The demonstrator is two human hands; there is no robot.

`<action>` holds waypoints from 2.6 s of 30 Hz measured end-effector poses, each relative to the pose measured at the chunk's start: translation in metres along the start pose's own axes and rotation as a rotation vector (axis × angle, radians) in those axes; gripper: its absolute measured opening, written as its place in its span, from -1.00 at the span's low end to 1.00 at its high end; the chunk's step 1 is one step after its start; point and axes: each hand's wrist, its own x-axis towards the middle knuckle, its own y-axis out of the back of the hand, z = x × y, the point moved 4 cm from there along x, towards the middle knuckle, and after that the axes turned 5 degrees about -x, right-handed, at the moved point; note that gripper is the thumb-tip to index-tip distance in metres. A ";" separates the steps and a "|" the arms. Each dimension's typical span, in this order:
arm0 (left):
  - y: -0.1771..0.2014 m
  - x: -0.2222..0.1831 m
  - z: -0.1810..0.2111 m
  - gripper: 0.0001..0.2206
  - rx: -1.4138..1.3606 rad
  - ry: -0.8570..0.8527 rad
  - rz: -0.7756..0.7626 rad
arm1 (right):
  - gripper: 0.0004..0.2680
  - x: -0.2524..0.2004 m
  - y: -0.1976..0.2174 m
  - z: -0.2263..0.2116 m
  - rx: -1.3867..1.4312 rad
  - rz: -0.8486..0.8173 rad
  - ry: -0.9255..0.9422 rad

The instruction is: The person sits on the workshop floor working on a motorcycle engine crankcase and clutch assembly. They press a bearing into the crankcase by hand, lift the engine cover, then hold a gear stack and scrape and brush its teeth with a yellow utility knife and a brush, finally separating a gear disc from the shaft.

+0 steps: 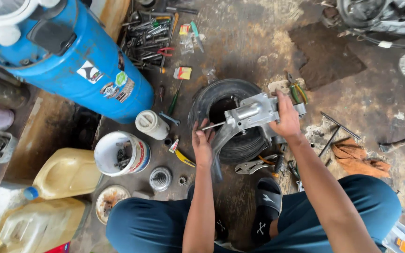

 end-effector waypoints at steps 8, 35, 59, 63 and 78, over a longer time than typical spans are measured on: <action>-0.022 -0.004 -0.024 -0.06 0.653 -0.194 -0.322 | -0.11 0.006 0.012 0.027 -0.261 -0.102 0.172; -0.063 0.042 0.018 -0.01 1.765 0.525 -1.062 | -0.45 0.029 -0.023 0.035 -0.104 -0.494 -0.393; 0.003 0.054 -0.015 -0.20 1.865 0.201 -0.989 | -0.41 0.035 -0.041 -0.026 -0.338 -0.598 -0.413; -0.024 0.034 0.015 -0.02 1.613 0.382 -0.892 | -0.42 0.020 -0.051 -0.018 -0.362 -0.542 -0.475; -0.033 0.007 -0.029 -0.18 1.575 0.210 -0.381 | -0.40 -0.017 0.019 -0.055 -0.135 -0.133 -0.303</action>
